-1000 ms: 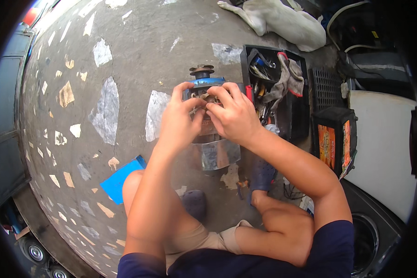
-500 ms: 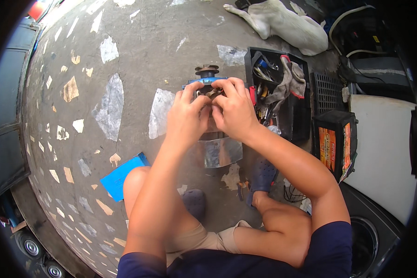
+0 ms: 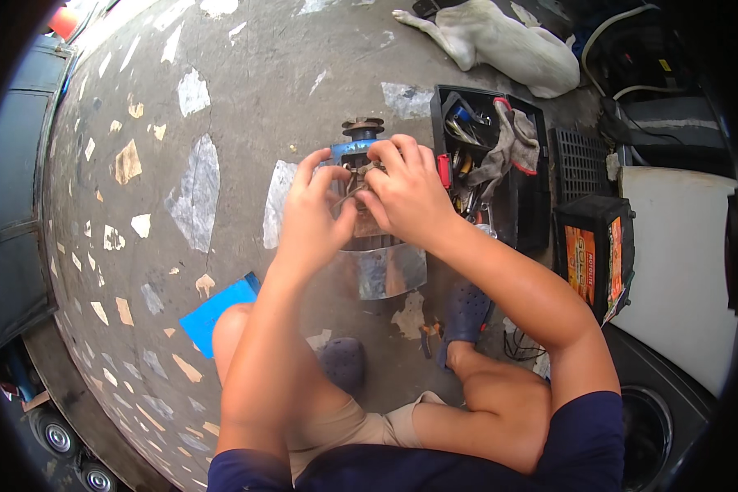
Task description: Repairing an electric motor by stripping and connecting wires.
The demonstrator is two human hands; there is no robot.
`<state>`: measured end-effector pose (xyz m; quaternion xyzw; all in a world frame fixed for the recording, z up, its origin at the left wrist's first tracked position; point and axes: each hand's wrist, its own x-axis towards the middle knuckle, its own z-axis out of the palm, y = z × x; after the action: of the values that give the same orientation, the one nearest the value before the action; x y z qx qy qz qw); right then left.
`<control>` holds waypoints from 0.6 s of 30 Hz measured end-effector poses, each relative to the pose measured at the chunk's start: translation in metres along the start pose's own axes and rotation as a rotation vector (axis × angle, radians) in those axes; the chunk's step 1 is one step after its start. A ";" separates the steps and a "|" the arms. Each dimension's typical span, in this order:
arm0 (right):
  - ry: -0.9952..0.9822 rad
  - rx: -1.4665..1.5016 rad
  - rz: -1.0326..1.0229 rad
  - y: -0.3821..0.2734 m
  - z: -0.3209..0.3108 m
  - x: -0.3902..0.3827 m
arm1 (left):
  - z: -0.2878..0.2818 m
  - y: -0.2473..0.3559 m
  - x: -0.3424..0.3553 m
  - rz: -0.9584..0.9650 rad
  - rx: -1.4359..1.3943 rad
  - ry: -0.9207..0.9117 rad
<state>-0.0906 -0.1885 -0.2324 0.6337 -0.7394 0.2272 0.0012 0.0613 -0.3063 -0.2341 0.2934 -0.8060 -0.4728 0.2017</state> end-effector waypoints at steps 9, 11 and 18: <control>-0.060 0.162 0.084 -0.005 0.001 0.007 | 0.007 -0.012 -0.002 0.079 0.127 0.027; -0.077 0.118 0.024 -0.002 0.002 0.005 | 0.008 -0.012 -0.002 0.083 0.120 0.026; 0.028 0.039 -0.104 0.008 0.003 0.000 | 0.012 -0.008 -0.004 0.041 0.132 -0.002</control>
<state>-0.0977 -0.1890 -0.2375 0.6680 -0.7009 0.2499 0.0111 0.0595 -0.2985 -0.2474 0.2887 -0.8415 -0.4149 0.1907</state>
